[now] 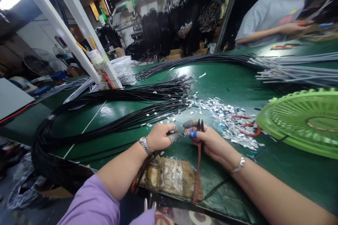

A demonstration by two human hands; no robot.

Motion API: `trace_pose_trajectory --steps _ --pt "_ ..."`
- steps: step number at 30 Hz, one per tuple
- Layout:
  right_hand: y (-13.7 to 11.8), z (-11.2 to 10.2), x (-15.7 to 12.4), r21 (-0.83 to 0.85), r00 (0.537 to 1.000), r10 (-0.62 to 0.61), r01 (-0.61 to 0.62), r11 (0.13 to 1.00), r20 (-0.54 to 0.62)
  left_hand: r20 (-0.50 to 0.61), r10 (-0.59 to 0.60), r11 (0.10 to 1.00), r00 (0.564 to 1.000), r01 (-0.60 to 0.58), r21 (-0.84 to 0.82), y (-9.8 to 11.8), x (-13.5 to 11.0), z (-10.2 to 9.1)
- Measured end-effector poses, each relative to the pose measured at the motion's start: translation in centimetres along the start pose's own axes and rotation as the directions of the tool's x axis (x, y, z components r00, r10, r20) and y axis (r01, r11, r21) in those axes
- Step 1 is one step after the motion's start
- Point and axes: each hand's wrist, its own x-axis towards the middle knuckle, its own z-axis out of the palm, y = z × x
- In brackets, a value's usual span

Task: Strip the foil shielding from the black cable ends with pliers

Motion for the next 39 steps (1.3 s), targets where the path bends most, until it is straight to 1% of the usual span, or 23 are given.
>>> trace_pose_trajectory --steps 2,5,7,9,12,15,17,20,22,24,25,26,28,29,32,34,36,39 --pt "0.1 0.1 0.0 0.059 1.000 0.019 -0.019 0.998 0.009 0.006 -0.033 0.989 0.999 0.033 -0.145 -0.1 0.2 0.0" --pt "0.2 0.2 0.0 0.073 1.000 0.003 -0.003 0.997 0.004 0.064 -0.105 0.931 0.992 0.121 -0.344 -0.1 0.4 0.2" --pt "0.2 0.3 0.0 0.027 0.998 -0.052 0.052 0.998 -0.020 0.114 -0.157 0.883 0.981 0.191 -0.428 0.0 0.5 0.3" --pt "0.2 0.3 0.0 -0.057 0.987 -0.154 0.151 0.987 -0.048 0.136 -0.195 0.858 0.971 0.236 -0.457 0.0 0.5 0.4" --pt "0.2 0.2 -0.3 -0.266 0.944 -0.324 0.299 0.917 -0.056 0.119 -0.223 0.868 0.967 0.253 -0.427 0.1 0.5 0.5" --pt "0.2 0.0 -0.8 -0.505 0.901 -0.434 0.364 0.783 -0.024 0.061 -0.203 0.920 0.977 0.211 -0.331 0.2 0.4 0.5" --pt "0.2 -0.1 -1.0 -0.621 0.870 -0.494 0.396 0.677 0.017 0.019 -0.171 0.958 0.985 0.171 -0.231 0.3 0.3 0.5" --pt "0.3 0.1 -1.1 -0.737 0.817 -0.569 0.441 0.513 0.093 -0.006 -0.156 0.984 0.988 0.155 -0.091 0.5 0.2 0.5" --pt "0.4 0.3 -1.2 -0.781 0.791 -0.595 0.460 0.423 0.144 -0.004 -0.163 0.986 0.987 0.163 -0.038 0.7 0.2 0.6" --pt "0.4 0.5 -1.3 -0.790 0.775 -0.601 0.488 0.371 0.197 0.001 -0.167 0.986 0.986 0.167 -0.016 0.6 0.2 0.6" --pt "0.4 0.6 -1.4 -0.784 0.772 -0.596 0.505 0.361 0.223 0.003 -0.166 0.986 0.986 0.166 -0.021 0.5 0.2 0.6" --pt "0.4 0.6 -1.4 -0.772 0.774 -0.585 0.519 0.368 0.242 0.005 -0.164 0.986 0.986 0.164 -0.034 0.4 0.3 0.6" --pt "0.4 0.4 -1.4 -0.730 0.790 -0.565 0.530 0.431 0.239 0.003 -0.157 0.984 0.988 0.157 -0.080 0.0 0.3 0.6" --pt "0.4 0.2 -1.3 -0.704 0.801 -0.560 0.522 0.482 0.210 0.000 -0.151 0.983 0.989 0.150 -0.105 -0.2 0.4 0.7" --pt "0.4 -0.6 -0.5 -0.615 0.838 -0.542 0.463 0.639 0.068 -0.007 -0.127 0.979 0.992 0.125 -0.161 -0.6 0.4 0.7" --pt "0.5 -1.0 0.1 -0.570 0.874 -0.486 0.411 0.711 0.023 -0.005 -0.115 0.979 0.993 0.113 -0.169 -0.7 0.4 0.7" --pt "0.6 -1.1 0.6 -0.544 0.909 -0.416 0.364 0.756 0.031 -0.006 -0.108 0.983 0.994 0.105 -0.148 -0.6 0.3 0.7" --pt "0.7 -0.7 0.7 -0.527 0.929 -0.365 0.340 0.779 0.059 -0.003 -0.090 0.991 0.996 0.089 -0.099 -0.5 0.3 0.6"
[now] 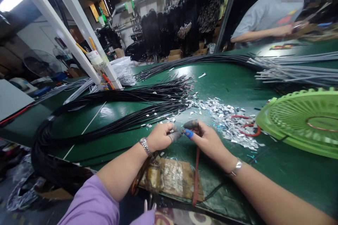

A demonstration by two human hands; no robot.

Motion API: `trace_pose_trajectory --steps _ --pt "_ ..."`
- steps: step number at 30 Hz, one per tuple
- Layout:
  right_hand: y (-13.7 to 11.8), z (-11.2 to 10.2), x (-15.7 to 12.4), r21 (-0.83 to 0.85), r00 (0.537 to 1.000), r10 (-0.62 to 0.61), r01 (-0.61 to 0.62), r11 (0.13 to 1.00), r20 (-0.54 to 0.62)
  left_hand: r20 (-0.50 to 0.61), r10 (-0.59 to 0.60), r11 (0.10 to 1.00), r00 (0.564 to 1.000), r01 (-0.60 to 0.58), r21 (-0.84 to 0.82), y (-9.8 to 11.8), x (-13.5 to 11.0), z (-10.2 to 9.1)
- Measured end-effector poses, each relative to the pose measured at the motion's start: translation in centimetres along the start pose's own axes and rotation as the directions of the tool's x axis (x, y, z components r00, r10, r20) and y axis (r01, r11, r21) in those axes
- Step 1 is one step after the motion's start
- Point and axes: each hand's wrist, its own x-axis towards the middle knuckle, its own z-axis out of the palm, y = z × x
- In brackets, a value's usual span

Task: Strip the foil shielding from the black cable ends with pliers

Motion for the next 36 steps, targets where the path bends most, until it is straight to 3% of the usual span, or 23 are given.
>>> trace_pose_trajectory --steps 3,9,15,26,30,33,36 --pt "-0.3 0.2 0.0 0.054 1.000 0.019 -0.019 0.998 0.011 0.013 0.039 0.999 0.999 -0.040 0.033 0.1 0.0 -0.1" --pt "-0.9 0.1 -0.2 0.207 0.983 0.178 -0.185 0.961 0.050 0.027 0.080 0.980 0.996 -0.084 0.183 0.3 -0.3 -0.3" --pt "-1.3 -0.1 -0.3 0.283 0.979 0.168 -0.194 0.939 0.114 0.057 0.136 0.890 0.989 -0.147 0.431 0.7 -0.6 -0.3" --pt "-1.3 0.3 -0.3 0.304 0.952 0.305 -0.296 0.906 0.018 0.122 0.287 0.714 0.950 -0.297 0.634 0.7 -0.9 -0.4" --pt "-1.1 0.3 -0.2 0.377 0.926 0.364 -0.374 0.848 0.100 0.113 0.352 0.686 0.929 -0.338 0.645 0.6 -1.0 -0.4" --pt "-1.1 -0.1 -0.1 0.327 0.937 0.295 -0.342 0.881 0.184 0.106 0.353 0.709 0.930 -0.340 0.617 0.4 -1.0 -0.4" --pt "-1.2 -0.6 0.1 0.219 0.970 0.124 -0.169 0.961 0.207 0.108 0.322 0.740 0.941 -0.321 0.591 0.3 -0.9 -0.4"
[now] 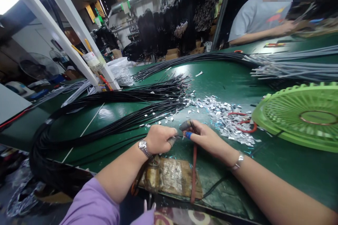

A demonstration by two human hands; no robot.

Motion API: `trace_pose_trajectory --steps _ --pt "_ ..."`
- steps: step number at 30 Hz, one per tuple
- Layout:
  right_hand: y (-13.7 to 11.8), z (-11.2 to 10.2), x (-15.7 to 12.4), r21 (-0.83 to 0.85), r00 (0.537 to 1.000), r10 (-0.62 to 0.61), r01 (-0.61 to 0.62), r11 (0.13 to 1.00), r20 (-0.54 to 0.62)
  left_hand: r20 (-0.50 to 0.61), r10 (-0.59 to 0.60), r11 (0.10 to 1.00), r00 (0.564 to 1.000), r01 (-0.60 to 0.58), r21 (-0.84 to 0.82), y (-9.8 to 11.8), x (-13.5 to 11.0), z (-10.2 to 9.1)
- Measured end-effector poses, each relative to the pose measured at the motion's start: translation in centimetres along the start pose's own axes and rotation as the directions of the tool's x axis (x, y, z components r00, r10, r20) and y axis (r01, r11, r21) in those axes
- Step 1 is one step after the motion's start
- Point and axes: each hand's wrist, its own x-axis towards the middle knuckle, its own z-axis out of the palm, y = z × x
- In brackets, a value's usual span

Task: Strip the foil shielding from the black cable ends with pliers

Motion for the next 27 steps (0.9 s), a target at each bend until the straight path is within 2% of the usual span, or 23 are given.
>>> trace_pose_trajectory --steps 4,9,12,14,17,20,22,24,25,27 --pt "0.2 -0.2 0.0 -0.121 0.990 -0.140 0.141 0.983 0.018 0.039 -0.020 1.000 0.999 0.020 -0.010 0.1 0.1 -0.2" --pt "0.4 0.1 -0.2 -0.255 0.971 -0.235 0.236 0.938 0.035 0.083 -0.031 0.999 0.996 0.034 -0.033 0.3 0.2 -0.2" --pt "0.1 0.1 -0.5 -0.317 0.956 -0.289 0.287 0.904 0.043 0.084 -0.065 0.991 0.994 0.074 -0.114 0.4 0.2 -0.2" --pt "-0.2 0.1 -0.7 -0.396 0.928 -0.371 0.355 0.847 0.037 0.089 -0.130 0.962 0.987 0.148 -0.228 0.5 0.2 -0.3" --pt "-0.4 0.1 -1.1 -0.552 0.846 -0.529 0.472 0.687 0.066 0.138 -0.211 0.869 0.968 0.250 -0.427 0.6 0.5 -0.2" --pt "-0.6 0.6 -1.7 -0.600 0.797 -0.591 0.534 0.596 0.123 0.162 -0.286 0.778 0.944 0.327 -0.536 0.2 0.9 0.2" --pt "-0.7 1.2 -2.3 -0.558 0.790 -0.582 0.576 0.598 0.192 0.148 -0.417 0.699 0.897 0.420 -0.579 -0.3 1.2 0.4" --pt "-0.8 1.6 -2.7 -0.485 0.807 -0.538 0.582 0.652 0.245 0.176 -0.520 0.580 0.836 0.497 -0.645 -0.7 1.4 0.5" --pt "-0.8 1.6 -2.8 -0.458 0.833 -0.505 0.548 0.700 0.224 0.203 -0.527 0.534 0.825 0.507 -0.677 -0.8 1.4 0.5" --pt "-0.5 1.3 -2.5 -0.419 0.900 -0.430 0.419 0.805 0.074 0.234 -0.487 0.500 0.842 0.488 -0.716 -0.9 1.3 0.4"
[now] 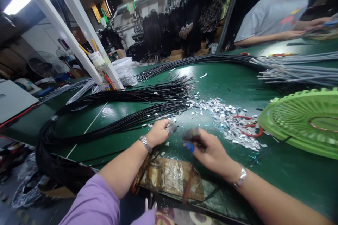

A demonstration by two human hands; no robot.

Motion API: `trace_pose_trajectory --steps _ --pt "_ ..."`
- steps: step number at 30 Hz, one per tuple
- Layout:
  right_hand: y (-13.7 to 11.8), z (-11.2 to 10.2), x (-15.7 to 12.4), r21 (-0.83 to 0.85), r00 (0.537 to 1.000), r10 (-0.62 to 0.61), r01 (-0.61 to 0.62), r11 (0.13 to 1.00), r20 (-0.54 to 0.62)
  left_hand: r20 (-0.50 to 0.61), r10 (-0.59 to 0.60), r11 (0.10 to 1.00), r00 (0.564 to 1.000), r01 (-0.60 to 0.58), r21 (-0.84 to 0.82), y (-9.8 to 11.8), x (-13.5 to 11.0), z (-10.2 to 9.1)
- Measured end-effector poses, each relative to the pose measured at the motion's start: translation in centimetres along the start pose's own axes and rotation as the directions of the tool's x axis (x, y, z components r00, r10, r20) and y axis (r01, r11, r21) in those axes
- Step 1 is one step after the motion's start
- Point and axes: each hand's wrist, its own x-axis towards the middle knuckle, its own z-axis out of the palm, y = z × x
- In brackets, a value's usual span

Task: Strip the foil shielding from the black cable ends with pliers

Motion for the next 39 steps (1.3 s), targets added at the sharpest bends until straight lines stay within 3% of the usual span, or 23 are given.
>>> trace_pose_trajectory --steps 3,5,10,15,20,23,25,28,30,32,35,39 --pt "1.2 -0.7 0.6 0.071 0.967 0.173 -0.163 0.984 -0.186 0.038 0.042 0.999 0.998 -0.043 0.011 0.0 -0.2 0.0" --pt "1.8 -1.0 1.1 0.049 0.966 0.189 -0.183 0.982 -0.178 0.043 0.053 0.998 0.998 -0.054 0.037 0.0 -0.4 0.0" --pt "2.1 -0.7 1.3 -0.166 0.995 0.082 -0.091 0.982 -0.061 0.054 0.117 0.978 0.992 -0.125 0.169 0.3 -0.5 -0.2" --pt "2.3 -0.2 1.1 -0.366 0.997 -0.039 0.010 0.931 -0.071 0.076 0.142 0.963 0.987 -0.156 0.218 0.4 -0.7 -0.1" --pt "2.3 -0.2 1.1 -0.393 0.994 -0.090 0.061 0.917 -0.055 0.151 0.099 0.981 0.983 -0.122 0.149 0.0 -0.5 0.1" --pt "2.4 -0.3 1.1 -0.366 0.995 -0.066 0.031 0.930 -0.081 0.151 0.113 0.975 0.982 -0.139 0.173 0.0 -0.6 0.2" --pt "2.4 -0.3 1.1 -0.330 0.993 -0.013 -0.028 0.943 -0.119 0.085 0.189 0.935 0.978 -0.206 0.289 0.2 -0.9 0.2" --pt "2.3 -0.2 1.3 -0.202 0.984 0.083 -0.114 0.973 -0.155 0.034 0.331 0.761 0.943 -0.288 0.581 0.8 -1.5 0.2" --pt "2.1 -0.2 1.4 -0.046 0.976 0.166 -0.174 0.984 -0.139 0.082 0.375 0.627 0.923 -0.318 0.711 1.1 -1.8 0.1" --pt "1.9 -0.3 1.6 0.149 0.958 0.275 -0.260 0.954 -0.086 0.166 0.375 0.559 0.912 -0.365 0.745 1.2 -2.0 0.0" --pt "1.9 -0.2 2.0 0.389 0.894 0.448 -0.407 0.826 -0.018 0.226 0.341 0.635 0.912 -0.401 0.660 0.9 -1.6 -0.1" --pt "2.1 -0.2 2.2 0.546 0.784 0.620 -0.515 0.661 -0.012 0.162 0.300 0.812 0.940 -0.340 0.475 0.1 -0.8 -0.4"
